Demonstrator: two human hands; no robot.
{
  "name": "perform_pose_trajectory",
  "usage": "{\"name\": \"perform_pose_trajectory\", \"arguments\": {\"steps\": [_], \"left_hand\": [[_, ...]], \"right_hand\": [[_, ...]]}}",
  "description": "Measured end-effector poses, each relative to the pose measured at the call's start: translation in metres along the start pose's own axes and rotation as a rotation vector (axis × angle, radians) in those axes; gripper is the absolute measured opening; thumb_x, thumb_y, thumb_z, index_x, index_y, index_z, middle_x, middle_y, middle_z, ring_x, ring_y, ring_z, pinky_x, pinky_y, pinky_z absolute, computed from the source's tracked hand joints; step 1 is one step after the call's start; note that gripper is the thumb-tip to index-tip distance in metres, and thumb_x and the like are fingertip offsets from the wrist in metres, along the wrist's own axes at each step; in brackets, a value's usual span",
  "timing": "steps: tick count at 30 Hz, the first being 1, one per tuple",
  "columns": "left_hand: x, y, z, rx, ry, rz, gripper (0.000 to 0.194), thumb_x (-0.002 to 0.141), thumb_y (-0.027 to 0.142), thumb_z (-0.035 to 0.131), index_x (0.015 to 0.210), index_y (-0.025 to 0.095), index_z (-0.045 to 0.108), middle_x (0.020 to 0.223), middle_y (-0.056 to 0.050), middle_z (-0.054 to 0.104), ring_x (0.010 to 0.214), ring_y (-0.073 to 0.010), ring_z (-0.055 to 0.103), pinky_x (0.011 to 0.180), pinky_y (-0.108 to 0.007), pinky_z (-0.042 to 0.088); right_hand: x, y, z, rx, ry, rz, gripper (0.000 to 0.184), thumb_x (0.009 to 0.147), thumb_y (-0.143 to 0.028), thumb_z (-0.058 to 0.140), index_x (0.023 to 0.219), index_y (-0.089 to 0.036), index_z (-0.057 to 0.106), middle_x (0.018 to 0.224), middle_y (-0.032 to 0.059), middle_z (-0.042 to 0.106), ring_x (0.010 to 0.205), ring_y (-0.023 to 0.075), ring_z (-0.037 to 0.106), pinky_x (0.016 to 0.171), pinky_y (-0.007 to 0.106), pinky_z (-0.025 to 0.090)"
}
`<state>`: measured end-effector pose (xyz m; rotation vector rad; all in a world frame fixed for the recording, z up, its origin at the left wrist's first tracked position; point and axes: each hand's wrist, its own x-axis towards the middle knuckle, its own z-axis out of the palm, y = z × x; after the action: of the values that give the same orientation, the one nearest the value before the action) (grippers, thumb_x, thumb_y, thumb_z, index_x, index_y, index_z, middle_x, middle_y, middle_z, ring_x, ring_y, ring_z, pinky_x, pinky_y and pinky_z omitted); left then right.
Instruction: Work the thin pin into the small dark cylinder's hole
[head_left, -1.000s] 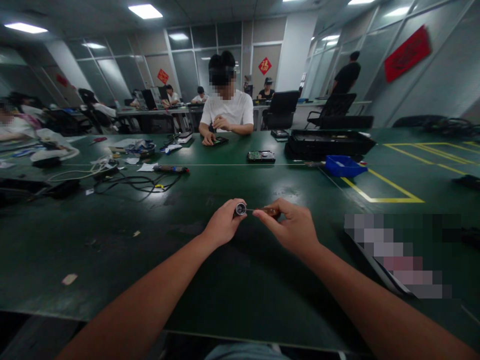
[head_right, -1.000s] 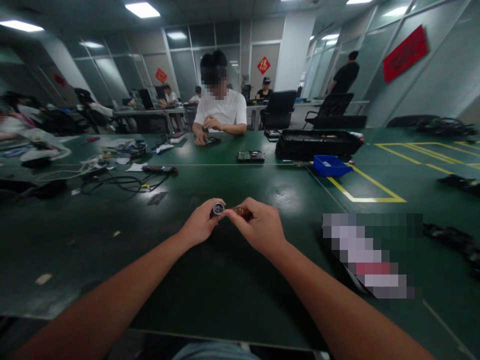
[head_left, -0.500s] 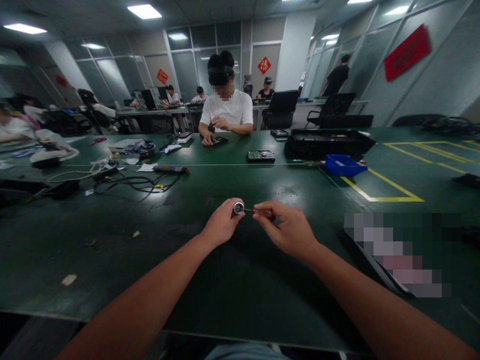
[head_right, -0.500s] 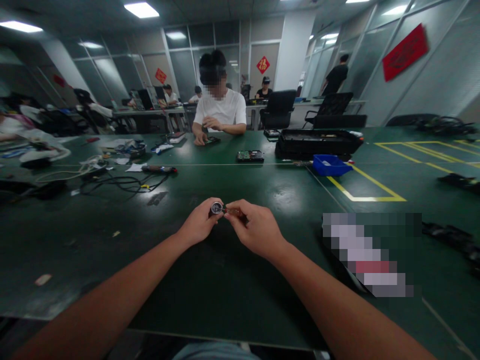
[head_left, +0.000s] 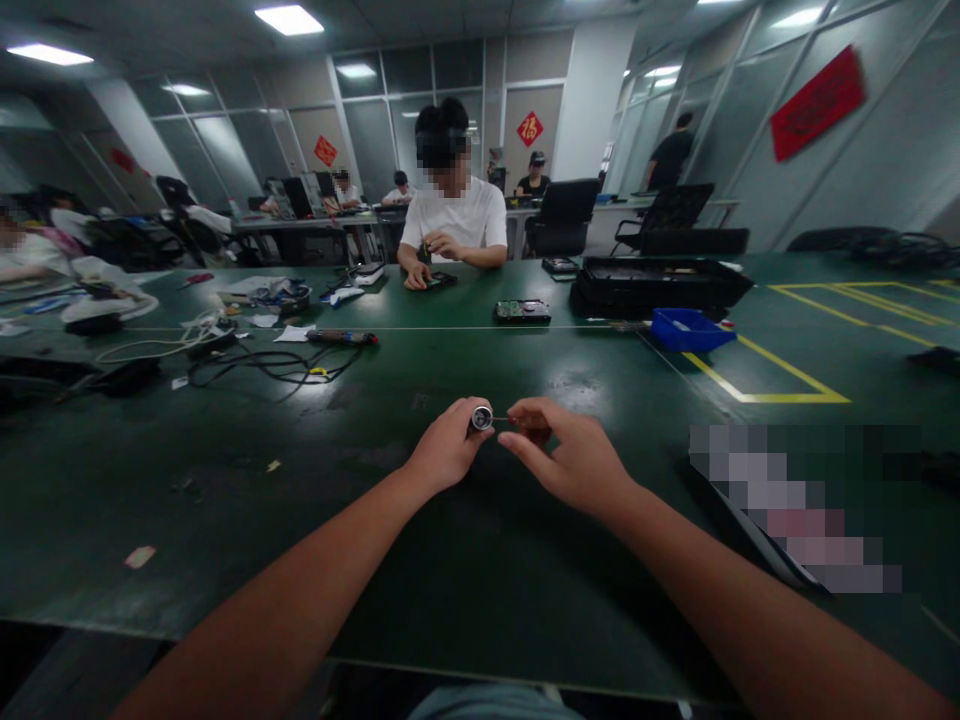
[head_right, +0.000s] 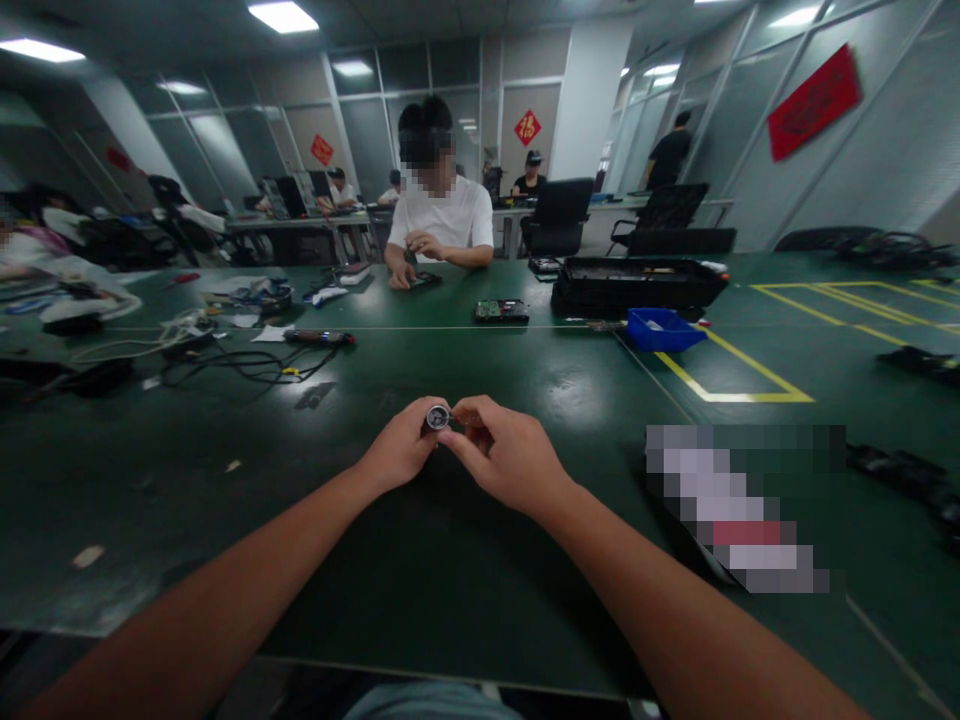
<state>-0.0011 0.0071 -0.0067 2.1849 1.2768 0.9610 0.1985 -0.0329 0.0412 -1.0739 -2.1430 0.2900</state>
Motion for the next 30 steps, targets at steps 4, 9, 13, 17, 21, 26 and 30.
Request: {"name": "perform_pose_trajectory", "arguments": {"steps": [4,9,13,17,21,26,30], "left_hand": [[0.0005,0.0002,0.0001,-0.001,0.008,-0.015,0.017,0.089,0.021,0.058,0.106,0.022,0.058,0.106,-0.004,0.061,0.097,-0.0203,0.058,0.089,-0.034,0.046],[-0.0004,0.0011,0.0002,-0.008,0.022,-0.013,0.015,0.090,0.021,0.056,0.105,0.022,0.058,0.102,-0.004,0.061,0.094,-0.0196,0.059,0.084,-0.033,0.047],[-0.0007,0.0006,-0.0002,-0.009,0.018,-0.004,0.016,0.090,0.020,0.056,0.106,0.022,0.058,0.102,-0.004,0.061,0.095,-0.0198,0.058,0.085,-0.034,0.047],[-0.0004,0.0004,-0.0009,-0.008,0.013,0.000,0.016,0.090,0.019,0.057,0.106,0.022,0.058,0.103,-0.004,0.060,0.094,-0.0194,0.058,0.086,-0.033,0.046],[-0.0001,0.0017,-0.0007,0.010,0.002,-0.011,0.013,0.090,0.021,0.056,0.103,0.022,0.059,0.102,-0.004,0.061,0.095,-0.0196,0.058,0.086,-0.033,0.046],[-0.0005,0.0019,0.0001,0.009,0.006,-0.013,0.016,0.089,0.020,0.058,0.105,0.023,0.058,0.103,-0.003,0.061,0.094,-0.0198,0.059,0.086,-0.033,0.047],[-0.0005,0.0001,0.0007,0.000,0.024,-0.010,0.019,0.088,0.018,0.059,0.106,0.023,0.058,0.104,-0.003,0.061,0.095,-0.0199,0.059,0.087,-0.034,0.047]], "right_hand": [[0.0011,0.0010,0.0010,-0.071,0.013,0.037,0.031,0.093,-0.044,0.060,0.115,-0.023,0.062,0.088,0.0042,0.075,0.066,0.0174,0.068,0.063,0.031,0.049],[0.0022,-0.0015,-0.0003,-0.084,0.033,0.051,0.028,0.097,-0.037,0.051,0.118,-0.022,0.062,0.080,0.0030,0.074,0.065,0.0181,0.067,0.063,0.032,0.048],[0.0013,-0.0042,-0.0016,-0.036,0.018,0.022,0.022,0.096,-0.029,0.051,0.114,-0.022,0.061,0.085,0.0036,0.073,0.071,0.0180,0.067,0.066,0.031,0.049],[0.0005,-0.0043,-0.0014,-0.026,-0.007,-0.014,0.020,0.095,-0.026,0.051,0.111,-0.020,0.062,0.095,0.0057,0.071,0.080,0.0185,0.067,0.071,0.032,0.050],[0.0015,-0.0042,-0.0016,-0.020,-0.008,0.004,0.020,0.097,-0.035,0.051,0.104,-0.021,0.064,0.090,0.0045,0.071,0.078,0.0183,0.067,0.069,0.031,0.048],[0.0015,-0.0042,-0.0022,-0.036,0.031,0.035,0.021,0.099,-0.031,0.046,0.111,-0.021,0.061,0.081,0.0028,0.069,0.070,0.0174,0.065,0.066,0.031,0.047],[0.0011,-0.0046,-0.0028,-0.022,0.032,0.009,0.021,0.096,-0.027,0.049,0.115,-0.020,0.057,0.097,0.0068,0.071,0.085,0.0204,0.067,0.075,0.034,0.049]]}}
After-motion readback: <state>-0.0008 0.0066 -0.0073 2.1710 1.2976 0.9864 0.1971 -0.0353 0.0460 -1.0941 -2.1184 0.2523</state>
